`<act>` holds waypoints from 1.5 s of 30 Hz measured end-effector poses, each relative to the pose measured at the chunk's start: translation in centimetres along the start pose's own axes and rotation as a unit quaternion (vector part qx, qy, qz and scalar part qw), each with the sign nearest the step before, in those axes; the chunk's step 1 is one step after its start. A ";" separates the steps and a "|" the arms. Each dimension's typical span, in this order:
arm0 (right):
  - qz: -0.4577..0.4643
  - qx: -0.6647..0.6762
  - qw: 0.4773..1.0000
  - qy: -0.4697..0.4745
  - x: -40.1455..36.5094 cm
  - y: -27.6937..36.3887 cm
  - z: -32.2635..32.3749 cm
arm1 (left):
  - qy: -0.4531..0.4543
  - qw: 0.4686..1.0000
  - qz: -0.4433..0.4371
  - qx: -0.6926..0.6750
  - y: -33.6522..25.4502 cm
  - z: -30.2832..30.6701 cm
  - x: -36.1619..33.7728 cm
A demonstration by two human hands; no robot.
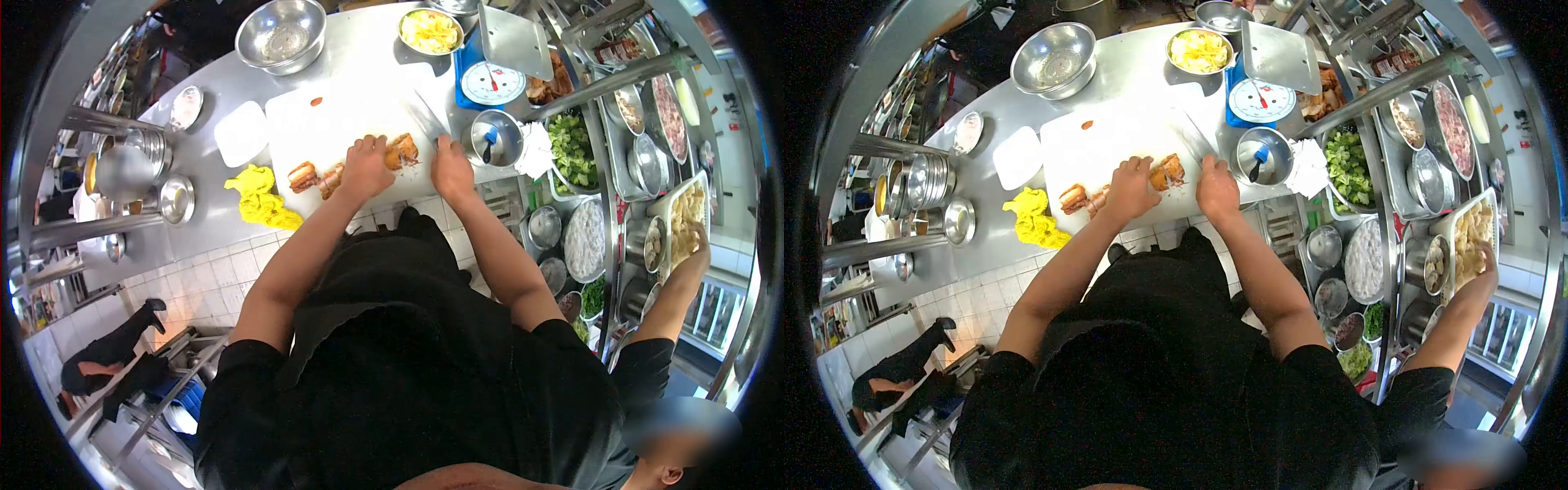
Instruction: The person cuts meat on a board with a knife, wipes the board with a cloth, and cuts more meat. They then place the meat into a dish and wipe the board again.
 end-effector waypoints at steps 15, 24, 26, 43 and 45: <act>0.161 0.126 0.970 0.129 2.7 8.3 -1.8 | 0.019 0.999 0.000 -0.046 2.4 3.8 0.6; 0.247 0.165 0.928 0.225 -2.3 18.0 -6.3 | 0.054 0.985 0.120 -0.113 9.8 9.1 -8.9; 0.237 0.159 0.923 0.256 -3.0 17.4 -8.4 | 0.018 0.988 0.095 -0.118 10.2 7.5 -10.2; -0.122 0.364 0.816 0.432 -1.4 12.1 -13.8 | 0.045 0.877 0.325 -0.351 15.0 -1.8 -14.6; -0.131 0.395 0.790 0.450 -1.4 12.0 -14.5 | 0.018 0.835 0.324 -0.445 14.7 -2.4 -14.6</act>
Point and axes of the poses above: each hand's wrist, its own x-axis towards the middle knuckle, its own z-axis out of the back of the hand, y = z × x, the point moved 9 cm from there along x, towards the middle knuckle, and after that the axes turned 12 degrees about x, right-handed, at the moved point
